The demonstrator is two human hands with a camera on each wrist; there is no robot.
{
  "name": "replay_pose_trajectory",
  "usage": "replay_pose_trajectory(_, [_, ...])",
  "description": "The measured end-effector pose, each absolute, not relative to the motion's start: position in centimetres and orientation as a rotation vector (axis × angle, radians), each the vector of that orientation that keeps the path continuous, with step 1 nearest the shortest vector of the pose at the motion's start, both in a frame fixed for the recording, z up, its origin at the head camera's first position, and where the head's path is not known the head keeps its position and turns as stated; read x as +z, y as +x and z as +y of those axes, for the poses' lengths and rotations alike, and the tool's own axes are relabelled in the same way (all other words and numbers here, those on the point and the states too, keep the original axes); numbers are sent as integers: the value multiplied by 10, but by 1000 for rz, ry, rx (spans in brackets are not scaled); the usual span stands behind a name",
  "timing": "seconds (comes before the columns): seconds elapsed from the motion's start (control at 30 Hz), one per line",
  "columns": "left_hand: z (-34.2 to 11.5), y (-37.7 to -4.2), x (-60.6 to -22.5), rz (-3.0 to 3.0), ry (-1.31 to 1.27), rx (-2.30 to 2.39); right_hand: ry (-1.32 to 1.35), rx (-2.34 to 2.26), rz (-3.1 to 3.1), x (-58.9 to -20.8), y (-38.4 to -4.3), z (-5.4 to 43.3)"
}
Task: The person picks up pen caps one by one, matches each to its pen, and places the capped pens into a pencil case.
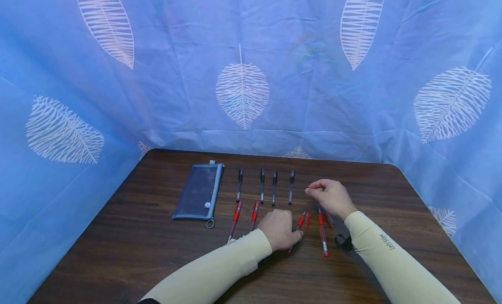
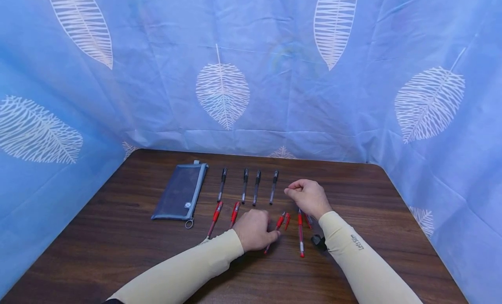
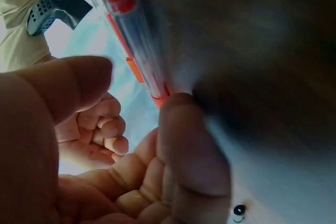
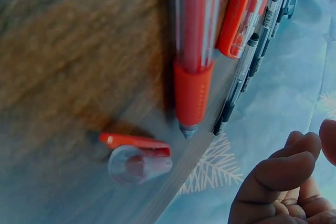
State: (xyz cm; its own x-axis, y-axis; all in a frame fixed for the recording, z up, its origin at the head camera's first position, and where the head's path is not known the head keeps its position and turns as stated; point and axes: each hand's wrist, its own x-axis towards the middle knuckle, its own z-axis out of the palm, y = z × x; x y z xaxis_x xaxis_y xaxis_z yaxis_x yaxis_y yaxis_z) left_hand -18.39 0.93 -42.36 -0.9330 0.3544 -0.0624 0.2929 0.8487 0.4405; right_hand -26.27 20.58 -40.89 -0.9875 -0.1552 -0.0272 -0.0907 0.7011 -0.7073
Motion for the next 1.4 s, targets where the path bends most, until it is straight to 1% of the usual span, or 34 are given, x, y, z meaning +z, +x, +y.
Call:
replay_pose_trajectory(0.47, [18, -186, -427, 2919, 562, 482, -199, -1160, 2812, -409, -263, 205])
replay_pose_trajectory(0.73, [19, -186, -425, 2843, 507, 472, -203, -1048, 2840, -408, -261, 206])
replay_pose_trajectory(1.0, [14, -185, -426, 2846, 491, 554, -357, -829, 2842, -406, -258, 210])
replay_pose_trajectory(1.23, [4, -186, -423, 2863, 410, 651, -460, -785, 2762, -411, -258, 210])
replay_pose_trajectory(1.4, [-2, -187, -423, 2880, 404, 683, -517, -724, 2765, -417, -255, 206])
